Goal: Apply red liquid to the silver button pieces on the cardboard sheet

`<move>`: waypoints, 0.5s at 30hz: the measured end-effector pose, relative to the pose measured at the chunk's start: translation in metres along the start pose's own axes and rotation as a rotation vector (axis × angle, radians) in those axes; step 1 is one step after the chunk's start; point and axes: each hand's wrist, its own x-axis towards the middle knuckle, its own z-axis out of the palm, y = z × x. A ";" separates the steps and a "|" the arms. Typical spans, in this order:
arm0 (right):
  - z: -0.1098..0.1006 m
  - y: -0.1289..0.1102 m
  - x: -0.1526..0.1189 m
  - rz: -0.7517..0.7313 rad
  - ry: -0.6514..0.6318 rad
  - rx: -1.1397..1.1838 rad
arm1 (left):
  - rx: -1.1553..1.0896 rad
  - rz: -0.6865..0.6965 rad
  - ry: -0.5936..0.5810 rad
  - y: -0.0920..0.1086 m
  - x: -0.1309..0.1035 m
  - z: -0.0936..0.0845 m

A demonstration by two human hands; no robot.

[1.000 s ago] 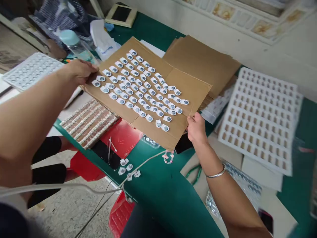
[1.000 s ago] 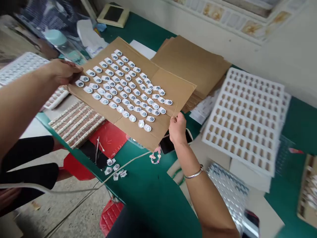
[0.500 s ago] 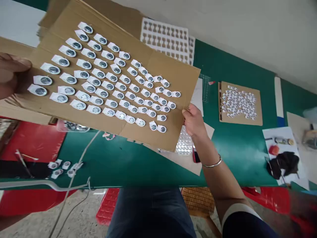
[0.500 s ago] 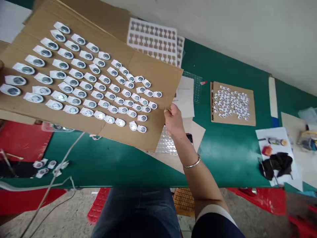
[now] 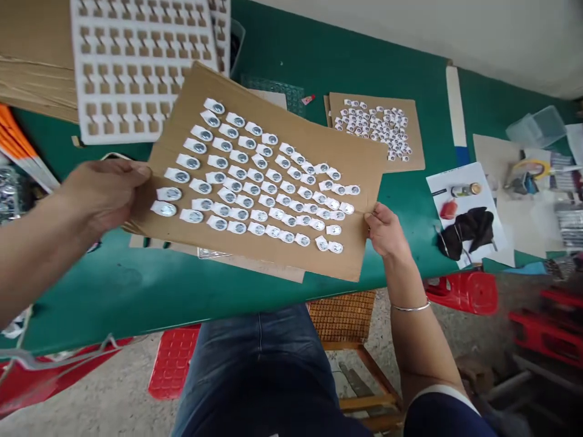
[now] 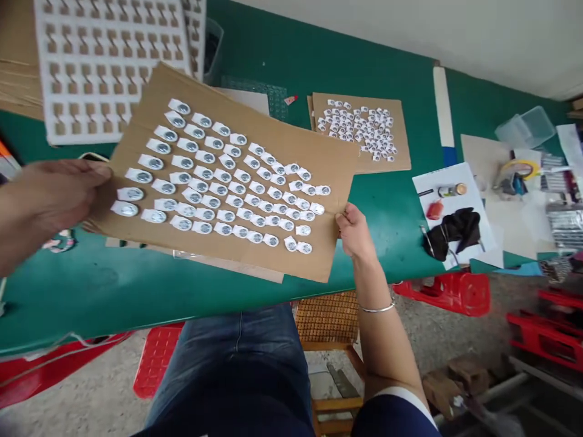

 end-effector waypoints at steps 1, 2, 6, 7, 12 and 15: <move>-0.021 0.007 -0.002 0.019 0.019 -0.011 | -0.029 0.031 -0.047 -0.003 -0.005 0.016; -0.041 0.015 -0.004 0.041 0.037 -0.020 | -0.052 0.057 -0.104 -0.006 -0.011 0.034; -0.114 0.053 -0.008 0.098 0.098 -0.016 | -0.059 0.075 -0.271 -0.019 -0.032 0.103; -0.131 0.063 -0.008 0.114 0.113 -0.016 | -0.042 0.065 -0.295 -0.022 -0.039 0.120; -0.209 0.110 -0.009 0.215 0.173 -0.057 | 0.059 0.012 -0.379 -0.047 -0.071 0.202; -0.248 0.128 -0.014 0.270 0.197 -0.113 | 0.105 0.021 -0.406 -0.070 -0.088 0.247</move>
